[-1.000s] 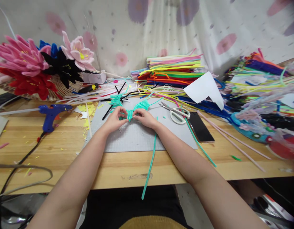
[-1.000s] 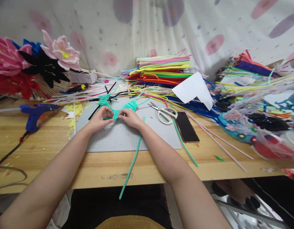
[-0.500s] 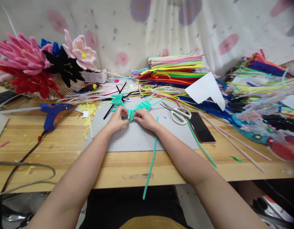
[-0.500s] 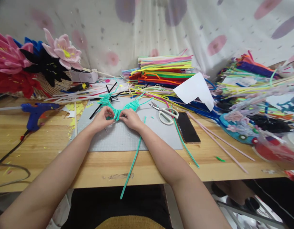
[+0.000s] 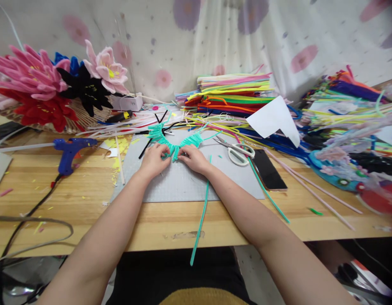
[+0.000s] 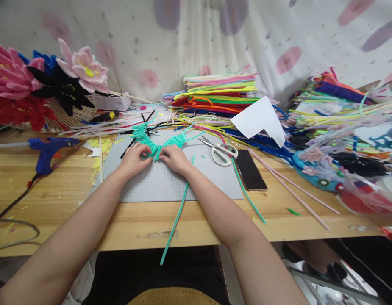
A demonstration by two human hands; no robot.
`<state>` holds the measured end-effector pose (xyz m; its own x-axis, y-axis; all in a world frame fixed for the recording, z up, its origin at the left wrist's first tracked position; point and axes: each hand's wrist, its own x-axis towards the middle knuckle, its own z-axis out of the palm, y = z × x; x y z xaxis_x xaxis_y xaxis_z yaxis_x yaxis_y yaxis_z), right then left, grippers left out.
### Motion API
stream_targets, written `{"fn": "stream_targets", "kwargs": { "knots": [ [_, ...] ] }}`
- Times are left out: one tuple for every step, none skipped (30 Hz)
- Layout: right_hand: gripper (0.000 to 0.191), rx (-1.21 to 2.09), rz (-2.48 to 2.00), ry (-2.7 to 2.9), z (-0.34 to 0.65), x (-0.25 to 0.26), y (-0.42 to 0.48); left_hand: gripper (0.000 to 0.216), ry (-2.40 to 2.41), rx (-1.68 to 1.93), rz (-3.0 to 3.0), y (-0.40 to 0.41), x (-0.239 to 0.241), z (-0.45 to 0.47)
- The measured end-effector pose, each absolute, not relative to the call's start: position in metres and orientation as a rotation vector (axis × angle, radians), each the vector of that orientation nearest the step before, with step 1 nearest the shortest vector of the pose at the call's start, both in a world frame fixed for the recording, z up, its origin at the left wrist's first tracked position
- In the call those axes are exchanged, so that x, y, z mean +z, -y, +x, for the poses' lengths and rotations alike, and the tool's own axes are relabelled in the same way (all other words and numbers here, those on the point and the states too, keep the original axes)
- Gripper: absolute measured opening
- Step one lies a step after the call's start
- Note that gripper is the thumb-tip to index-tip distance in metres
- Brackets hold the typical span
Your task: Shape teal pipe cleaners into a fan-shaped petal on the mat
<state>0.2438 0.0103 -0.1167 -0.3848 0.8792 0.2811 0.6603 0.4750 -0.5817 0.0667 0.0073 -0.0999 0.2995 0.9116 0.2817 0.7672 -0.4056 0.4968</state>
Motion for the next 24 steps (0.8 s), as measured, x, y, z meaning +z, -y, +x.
{"fn": "stream_targets", "kwargs": {
  "knots": [
    [0.006,0.51,-1.275,2.164,0.244,-0.117,-0.01,0.01,-1.531,0.785,2.286,-0.008,-0.101,0.066],
    [0.006,0.509,-1.28,2.163,0.243,-0.117,-0.01,0.012,-1.528,0.796,2.272,-0.009,-0.102,0.066],
    [0.006,0.508,-1.284,2.164,0.243,-0.117,-0.011,0.013,-1.523,0.805,2.263,-0.011,-0.104,0.065],
    [0.006,0.507,-1.286,2.166,0.243,-0.116,-0.011,0.014,-1.523,0.809,2.259,-0.011,-0.105,0.065],
    [0.006,0.506,-1.289,2.169,0.243,-0.116,-0.011,0.014,-1.53,0.807,2.259,-0.012,-0.106,0.064],
    [0.006,0.503,-1.29,2.172,0.242,-0.116,-0.011,0.013,-1.546,0.8,2.261,-0.013,-0.106,0.064],
    [0.006,0.499,-1.291,2.176,0.242,-0.116,-0.011,0.013,-1.569,0.791,2.262,-0.013,-0.107,0.065],
    [0.006,0.493,-1.292,2.178,0.242,-0.117,-0.011,0.013,-1.596,0.781,2.261,-0.013,-0.107,0.065],
    [0.006,0.488,-1.292,2.18,0.242,-0.117,-0.011,0.013,-1.623,0.771,2.259,-0.013,-0.106,0.065],
    [0.006,0.484,-1.293,2.182,0.241,-0.117,-0.012,0.013,-1.648,0.762,2.257,-0.013,-0.106,0.066],
    [0.006,0.481,-1.294,2.184,0.241,-0.118,-0.012,0.013,-1.669,0.752,2.256,-0.013,-0.105,0.066],
    [0.007,0.476,-1.295,2.187,0.241,-0.118,-0.012,0.013,-1.685,0.74,2.258,-0.013,-0.105,0.066],
    [0.007,0.471,-1.295,2.193,0.241,-0.118,-0.012,0.013,-1.695,0.723,2.264,-0.013,-0.105,0.066],
    [0.007,0.461,-1.295,2.201,0.241,-0.118,-0.012,0.013,-1.702,0.705,2.271,-0.013,-0.104,0.066],
    [0.007,0.448,-1.297,2.21,0.24,-0.119,-0.012,0.013,-1.708,0.686,2.275,-0.013,-0.104,0.066],
    [0.007,0.43,-1.299,2.223,0.24,-0.119,-0.012,0.013,-1.71,0.67,2.277,-0.013,-0.104,0.066],
    [0.007,0.409,-1.302,2.237,0.239,-0.119,-0.011,0.013,-1.71,0.656,2.274,-0.013,-0.105,0.066],
    [0.007,0.386,-1.305,2.251,0.238,-0.119,-0.011,0.013,-1.706,0.648,2.267,-0.013,-0.105,0.066],
    [0.008,0.363,-1.309,2.265,0.237,-0.119,-0.011,0.013,-1.702,0.642,2.255,-0.013,-0.106,0.066],
    [0.009,0.343,-1.311,2.275,0.235,-0.119,-0.01,0.013,-1.694,0.639,2.245,-0.014,-0.107,0.066],
    [0.009,0.327,-1.313,2.282,0.234,-0.12,-0.01,0.013,-1.685,0.637,2.236,-0.014,-0.108,0.066],
    [0.009,0.32,-1.314,2.281,0.233,-0.12,-0.01,0.012,-1.678,0.637,2.229,-0.014,-0.108,0.066],
    [0.008,0.322,-1.313,2.273,0.233,-0.12,-0.011,0.012,-1.671,0.637,2.226,-0.014,-0.109,0.066],
    [0.008,0.337,-1.311,2.257,0.233,-0.121,-0.011,0.012,-1.665,0.636,2.225,-0.014,-0.109,0.066]
  ]
}}
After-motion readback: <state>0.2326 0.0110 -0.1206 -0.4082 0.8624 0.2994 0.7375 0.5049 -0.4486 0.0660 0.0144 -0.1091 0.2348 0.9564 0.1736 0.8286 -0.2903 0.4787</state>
